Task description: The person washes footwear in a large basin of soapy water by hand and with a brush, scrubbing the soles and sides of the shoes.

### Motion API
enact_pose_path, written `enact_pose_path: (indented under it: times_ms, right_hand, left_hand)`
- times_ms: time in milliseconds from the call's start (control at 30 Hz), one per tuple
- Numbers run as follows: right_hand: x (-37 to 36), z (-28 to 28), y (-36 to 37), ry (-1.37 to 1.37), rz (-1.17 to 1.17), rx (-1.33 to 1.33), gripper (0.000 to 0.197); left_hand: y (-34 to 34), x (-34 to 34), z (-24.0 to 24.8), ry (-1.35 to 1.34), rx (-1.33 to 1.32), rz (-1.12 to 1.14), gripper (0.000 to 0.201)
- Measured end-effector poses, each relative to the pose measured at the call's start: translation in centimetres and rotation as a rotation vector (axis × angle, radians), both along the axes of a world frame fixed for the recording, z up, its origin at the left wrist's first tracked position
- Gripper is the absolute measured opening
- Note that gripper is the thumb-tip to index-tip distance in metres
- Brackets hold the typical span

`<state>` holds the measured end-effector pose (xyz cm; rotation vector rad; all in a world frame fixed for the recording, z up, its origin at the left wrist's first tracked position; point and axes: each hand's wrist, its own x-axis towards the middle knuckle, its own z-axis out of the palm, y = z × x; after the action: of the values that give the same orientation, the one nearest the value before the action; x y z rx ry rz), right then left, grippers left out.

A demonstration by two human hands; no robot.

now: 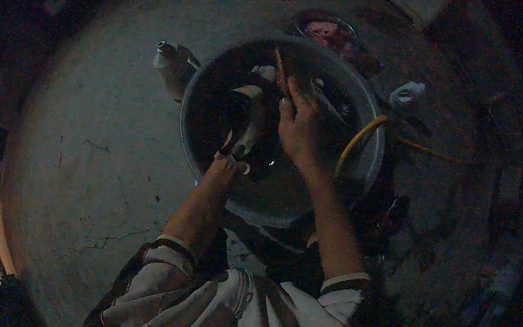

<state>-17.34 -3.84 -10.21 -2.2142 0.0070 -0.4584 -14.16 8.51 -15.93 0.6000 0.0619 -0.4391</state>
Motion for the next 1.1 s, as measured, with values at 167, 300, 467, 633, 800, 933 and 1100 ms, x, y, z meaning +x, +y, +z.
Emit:
enact_pose_path:
  times_ms: [167,300,467,633,800,933,1100]
  right_hand:
    - [1.5,-3.6,-4.5,0.087,-0.226,0.126,0.040]
    - [-1.7,-14.7,-8.1,0.460,-0.360,0.155,0.048]
    - [-4.8,-24.8,-8.8,0.873,-0.441,0.059,0.048]
    - [-7.4,-31.4,-7.3,1.052,-0.393,0.180,0.048]
    - [-8.2,-33.8,-6.9,1.097,-0.385,0.351,0.047]
    - [-7.5,-32.6,-7.0,0.981,-0.385,0.574,0.047]
    - [-4.7,-26.0,-8.9,0.583,-0.412,0.807,0.047]
  left_hand:
    - [-1.5,-1.2,-0.6,0.021,0.004,0.039,0.028]
    - [-2.0,-1.9,-1.8,0.078,0.015,0.109,0.029]
    - [-0.2,-1.2,-0.5,0.118,0.011,0.135,0.029]
    - [0.7,-0.8,-0.6,0.128,0.033,0.137,0.030]
    - [1.4,-1.1,-0.1,0.140,0.062,0.130,0.030]
    - [1.6,-0.6,0.0,0.140,0.117,0.135,0.031]
    - [0.6,0.1,0.2,0.183,0.228,0.136,0.031]
